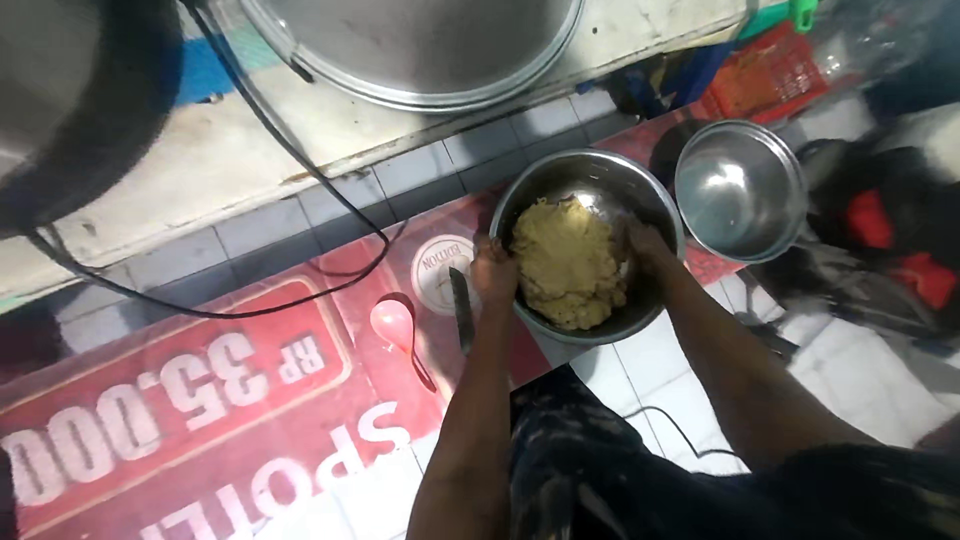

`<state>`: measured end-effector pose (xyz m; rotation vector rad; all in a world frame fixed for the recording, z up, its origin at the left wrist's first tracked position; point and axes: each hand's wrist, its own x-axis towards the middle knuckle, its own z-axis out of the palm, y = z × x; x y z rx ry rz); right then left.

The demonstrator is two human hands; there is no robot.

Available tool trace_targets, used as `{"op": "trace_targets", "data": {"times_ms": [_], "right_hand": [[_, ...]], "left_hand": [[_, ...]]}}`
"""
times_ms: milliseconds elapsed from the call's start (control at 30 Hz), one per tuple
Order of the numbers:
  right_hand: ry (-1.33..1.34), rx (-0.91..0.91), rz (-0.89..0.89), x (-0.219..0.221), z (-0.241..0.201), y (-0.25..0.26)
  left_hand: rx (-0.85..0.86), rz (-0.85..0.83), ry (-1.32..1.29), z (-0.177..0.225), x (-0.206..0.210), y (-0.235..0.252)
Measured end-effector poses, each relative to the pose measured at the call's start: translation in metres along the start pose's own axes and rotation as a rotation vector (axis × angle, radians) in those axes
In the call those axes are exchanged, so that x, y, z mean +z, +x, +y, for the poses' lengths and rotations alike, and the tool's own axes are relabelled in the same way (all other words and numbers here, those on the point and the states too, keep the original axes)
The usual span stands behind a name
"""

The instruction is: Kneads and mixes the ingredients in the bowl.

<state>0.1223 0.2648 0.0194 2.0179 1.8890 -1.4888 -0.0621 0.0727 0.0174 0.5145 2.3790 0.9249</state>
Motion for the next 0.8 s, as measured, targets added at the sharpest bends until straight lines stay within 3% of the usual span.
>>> {"op": "trace_targets", "data": {"times_ms": [67,100,233,300,367,433,533,600,700,800], "right_hand": [[0.145,0.136,-0.095,0.01,0.014,0.021],[0.096,0.132,-0.129,0.017,0.007,0.021],[-0.331,-0.079,-0.224,0.056,-0.036,-0.006],[-0.422,-0.198,-0.231,0.079,-0.049,-0.021],[-0.371,-0.203,-0.191,0.093,-0.042,-0.051],[-0.283,-0.189,-0.206,0.089,-0.042,-0.071],[-0.394,-0.237,-0.378,0.059,-0.04,-0.055],[-0.396,-0.249,-0.272,0.028,-0.035,-0.055],[-0.237,0.041,-0.115,0.001,-0.011,-0.028],[0.415,0.331,-0.079,0.018,0.021,0.015]], "left_hand": [[-0.01,0.003,0.016,0.003,0.002,0.001],[-0.01,0.006,0.023,0.004,0.003,0.002],[-0.017,0.018,0.043,0.002,0.005,-0.001],[-0.03,0.019,0.036,0.004,0.003,0.006],[-0.008,0.032,0.015,-0.004,0.006,-0.001],[0.028,0.054,-0.009,-0.006,0.006,0.0],[0.029,0.054,0.001,-0.004,0.005,0.002],[0.02,0.036,0.01,-0.002,0.003,0.004],[0.046,0.042,0.006,-0.005,0.003,0.001],[0.05,0.048,0.012,-0.004,0.005,0.0]]}}
